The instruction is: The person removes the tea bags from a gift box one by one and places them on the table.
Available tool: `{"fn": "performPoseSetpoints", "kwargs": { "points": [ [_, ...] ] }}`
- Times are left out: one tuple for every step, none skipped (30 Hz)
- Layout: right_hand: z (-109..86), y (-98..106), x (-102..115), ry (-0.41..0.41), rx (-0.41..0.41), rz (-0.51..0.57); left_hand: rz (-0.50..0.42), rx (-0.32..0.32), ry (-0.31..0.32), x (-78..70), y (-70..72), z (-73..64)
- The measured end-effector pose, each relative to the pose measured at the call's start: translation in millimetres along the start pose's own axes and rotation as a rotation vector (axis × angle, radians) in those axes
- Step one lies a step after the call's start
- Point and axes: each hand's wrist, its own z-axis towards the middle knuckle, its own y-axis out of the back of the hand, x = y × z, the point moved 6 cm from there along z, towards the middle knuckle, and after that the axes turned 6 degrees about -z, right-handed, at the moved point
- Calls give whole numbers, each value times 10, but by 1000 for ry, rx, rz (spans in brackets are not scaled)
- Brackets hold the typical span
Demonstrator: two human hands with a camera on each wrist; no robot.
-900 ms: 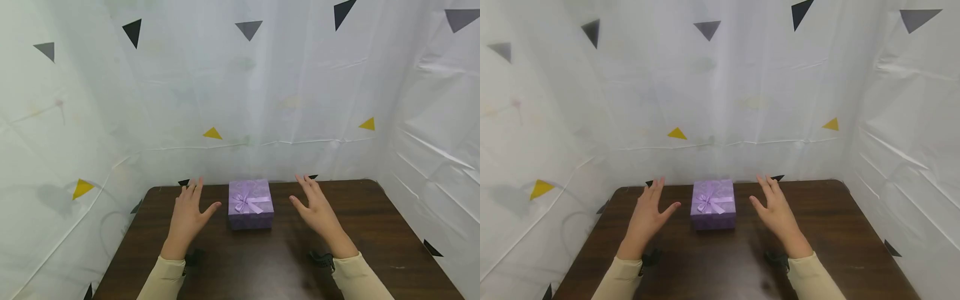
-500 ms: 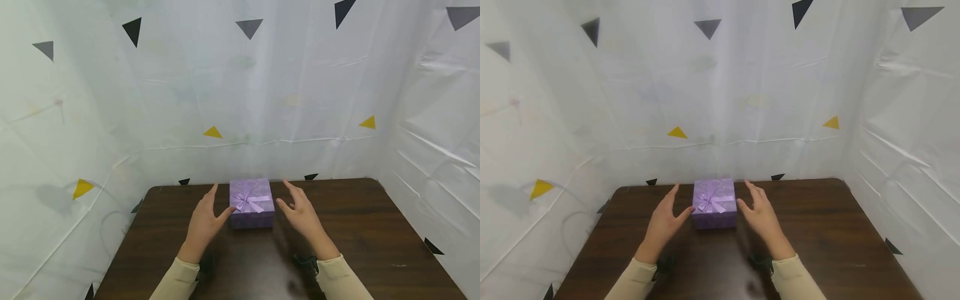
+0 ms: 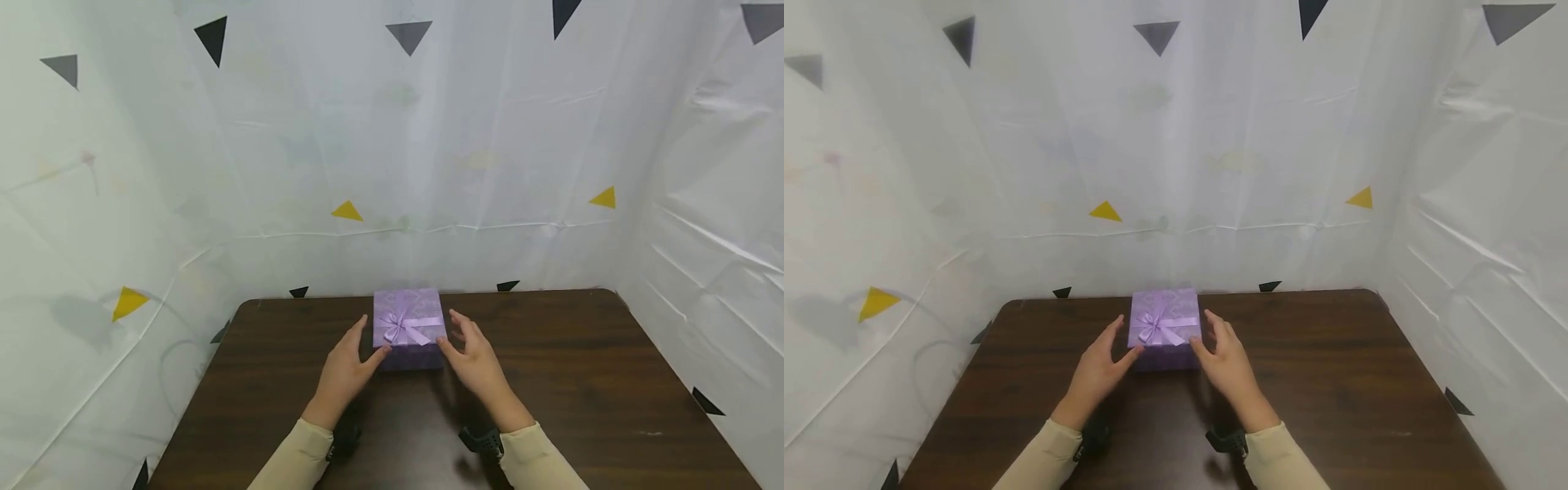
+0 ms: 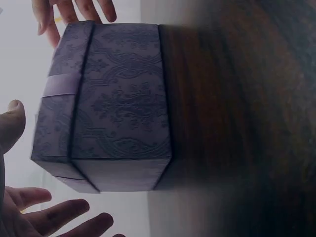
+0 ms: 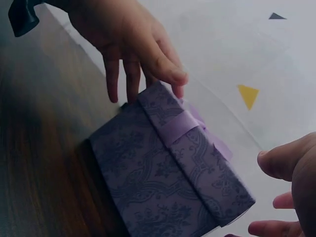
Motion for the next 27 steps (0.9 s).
{"fn": "performPoseSetpoints", "kwargs": {
  "points": [
    [-10,1,-2,-5,1,-5,0,-4,-2,13,-13,1],
    [-21,3,-6,-11,4,-10,-3,-7,-8,19,-26,1],
    [-31,7,-10,-14,8,-17,-12,-7,-13,18,-39,1],
    [-42,11,-19,-17,11,-23,-17,-7,-18,11,-57,1],
    [-50,14,-27,-20,14,-29,-22,-4,-25,0,-76,1],
    [-53,12,-38,-20,17,-36,-26,-1,-35,-14,-91,0],
    [-57,11,-44,-20,19,-40,-28,2,-44,-25,-104,1],
    [-59,8,-47,-20,20,-42,-32,6,-51,-36,-116,3],
    [-59,4,-48,-16,19,-46,-35,12,-56,-44,-124,5],
    [-59,-2,-49,-15,18,-47,-34,17,-58,-45,-129,7],
    [-57,-9,-46,-10,17,-49,-30,22,-59,-38,-131,11],
    [-53,-24,-44,-11,19,-46,-26,24,-57,-24,-127,13],
    [-52,-36,-43,-13,21,-41,-23,28,-53,-7,-126,17],
    [-52,-50,-46,-15,24,-34,-18,32,-48,7,-127,17],
    [-51,-62,-49,-17,28,-26,-12,37,-44,19,-127,13],
    [-52,-73,-54,-20,32,-14,-6,42,-42,31,-131,7],
    [-51,-83,-58,-23,37,-4,-3,47,-40,42,-135,0],
    [-49,-94,-62,-28,44,10,-3,52,-38,50,-139,-9],
    [-47,-102,-63,-24,47,19,-2,56,-35,57,-143,-19],
    [-48,-104,-58,-19,47,27,-6,58,-33,63,-144,-27],
    [-48,-105,-56,-15,46,28,-13,60,-34,67,-145,-35],
    [-48,-106,-54,-7,43,22,-21,60,-34,70,-142,-42],
    [-49,-102,-48,1,41,14,-30,58,-36,70,-138,-47],
    [-53,-96,-43,11,37,4,-36,55,-39,69,-135,-49],
    [-57,-86,-39,16,32,-8,-45,51,-42,65,-134,-49],
    [-60,-74,-34,21,28,-17,-64,48,-46,58,-133,-48],
    [-60,-63,-31,25,25,-27,-79,46,-49,51,-134,-45]
  ]
}}
